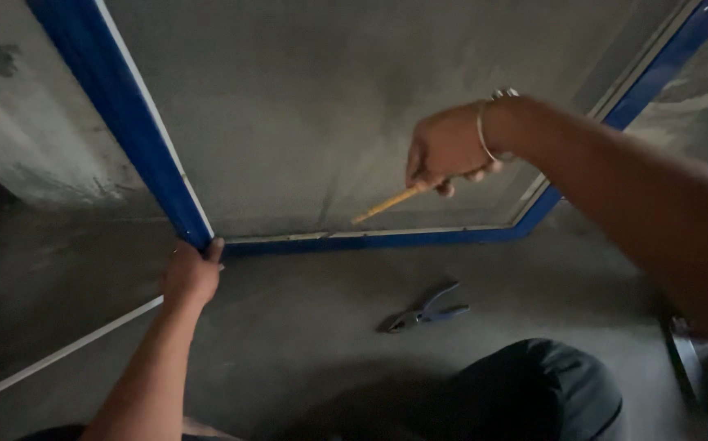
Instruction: The person removes a white spline from the groove of a blue-framed window screen using a screwdriver and pliers. They work along the bottom and side edges, prying and pulling out the old spline in sections.
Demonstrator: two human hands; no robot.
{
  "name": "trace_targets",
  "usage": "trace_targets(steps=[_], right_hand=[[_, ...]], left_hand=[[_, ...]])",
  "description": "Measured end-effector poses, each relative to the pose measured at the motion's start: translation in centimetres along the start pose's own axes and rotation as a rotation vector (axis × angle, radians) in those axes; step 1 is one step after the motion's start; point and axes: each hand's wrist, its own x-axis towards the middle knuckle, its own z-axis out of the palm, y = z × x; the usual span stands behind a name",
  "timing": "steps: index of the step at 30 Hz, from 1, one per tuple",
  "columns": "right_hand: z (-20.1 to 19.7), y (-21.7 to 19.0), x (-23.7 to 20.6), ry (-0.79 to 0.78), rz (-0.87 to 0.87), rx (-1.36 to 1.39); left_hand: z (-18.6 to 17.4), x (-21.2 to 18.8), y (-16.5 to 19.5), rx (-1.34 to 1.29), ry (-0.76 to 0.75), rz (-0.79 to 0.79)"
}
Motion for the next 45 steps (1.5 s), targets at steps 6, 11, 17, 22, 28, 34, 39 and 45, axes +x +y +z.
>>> trace_targets(steps=[6,11,17,22,28,34,39,45], right_hand=[[5.5,6.3,1.7,0.015,-0.026,0.242],[11.2,12.3,6.0,0.017,-0.079,0.493],[19.5,17.0,11.2,0.046,-0.174,0.583],[25.8,17.6,14.9,0.139,-0.088,0.477],[26.2,18.2,16.3,0.211,-0.194,0.294],[26.1,17.7,15.7,0.129,-0.159,0.427],[25.9,17.7,15.6,0.154,-0.113,0.344],[25.4,17.1,14.7,0.113,-0.105,0.415]], left_hand=[[0.2,0.9,-0.4,0.09,-0.01,0.089],[1.1,1.0,-0.9,-0.14,-0.01,0.048],[1.1,1.1,-0.5,0.06,-0.049,-0.055],[0.9,0.7,-1.0,0.097,0.014,0.067],[0.5,-1.1,-0.4,0.467,0.095,0.052],[-2.7,-3.4,0.4,0.645,0.045,0.098],[-8.0,-3.6,-0.8,0.343,0.46,0.013],[-10.3,-3.8,-3.1,-0.034,0.488,-0.265]])
